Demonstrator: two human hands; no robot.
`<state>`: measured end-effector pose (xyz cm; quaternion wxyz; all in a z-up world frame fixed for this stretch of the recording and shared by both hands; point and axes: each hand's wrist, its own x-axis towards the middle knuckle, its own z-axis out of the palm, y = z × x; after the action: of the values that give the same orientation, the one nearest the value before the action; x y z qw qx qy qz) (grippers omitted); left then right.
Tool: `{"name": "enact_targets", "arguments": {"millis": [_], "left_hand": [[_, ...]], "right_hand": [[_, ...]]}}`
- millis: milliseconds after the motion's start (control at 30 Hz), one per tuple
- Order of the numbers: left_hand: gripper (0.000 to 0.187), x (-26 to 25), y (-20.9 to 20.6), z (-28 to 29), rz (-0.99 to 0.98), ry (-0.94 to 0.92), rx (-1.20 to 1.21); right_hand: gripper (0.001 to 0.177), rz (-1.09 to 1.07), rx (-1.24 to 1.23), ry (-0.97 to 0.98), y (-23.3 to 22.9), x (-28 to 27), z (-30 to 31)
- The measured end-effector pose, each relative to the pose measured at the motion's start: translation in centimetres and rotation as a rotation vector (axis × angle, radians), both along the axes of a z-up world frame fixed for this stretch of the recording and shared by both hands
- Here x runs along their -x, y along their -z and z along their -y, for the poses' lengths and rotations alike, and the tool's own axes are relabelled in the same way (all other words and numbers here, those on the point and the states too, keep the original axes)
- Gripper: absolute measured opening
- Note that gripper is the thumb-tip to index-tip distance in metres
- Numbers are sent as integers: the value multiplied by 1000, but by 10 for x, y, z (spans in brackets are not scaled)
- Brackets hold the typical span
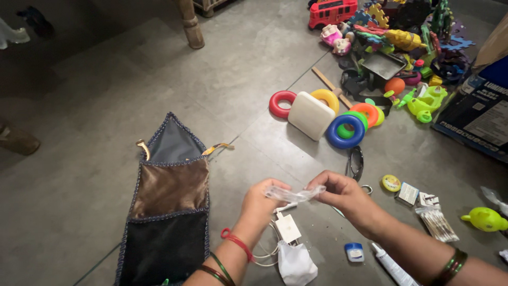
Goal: The person organizes various personal care and household items into a pocketed wall organizer, including putting a tube and cotton swabs into the pockets and gathering other items from the floor.
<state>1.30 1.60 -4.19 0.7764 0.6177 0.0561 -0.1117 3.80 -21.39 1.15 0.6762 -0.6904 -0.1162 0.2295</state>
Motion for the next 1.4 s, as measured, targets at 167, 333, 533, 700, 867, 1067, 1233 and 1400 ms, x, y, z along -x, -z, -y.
{"name": "enact_targets", "arguments": {"millis": [167, 333, 533, 700, 867, 1067, 1233, 1400], "left_hand": [[26, -7, 17, -16, -78, -108, -1], [27, -4, 21, -35, -17, -161, -277], [22, -6, 15, -10, 76, -53, -228], [18, -4, 16, -12, 48, -13, -295], [18, -3, 13, -22, 65, -76, -554], [17, 4, -14, -14, 100, -85, -764], [19, 15, -41, 11, 209, -37, -749], [11, 26, -40, 19, 217, -22, -733]], "right_hand": [[13, 77, 66, 47, -10, 0, 3], [18, 509, 361, 40, -36, -7, 5], [44, 1299, 753, -139, -45, 10, -24], [23, 1103, 948, -248, -48, -4, -18], [25, 936, 923, -294, -63, -2, -14], [27, 1138, 733, -177, -81, 2, -27], [32, 1189, 770, -126, -64, 21, -53], [18, 1008, 684, -134, -45, 18, -54]]}}
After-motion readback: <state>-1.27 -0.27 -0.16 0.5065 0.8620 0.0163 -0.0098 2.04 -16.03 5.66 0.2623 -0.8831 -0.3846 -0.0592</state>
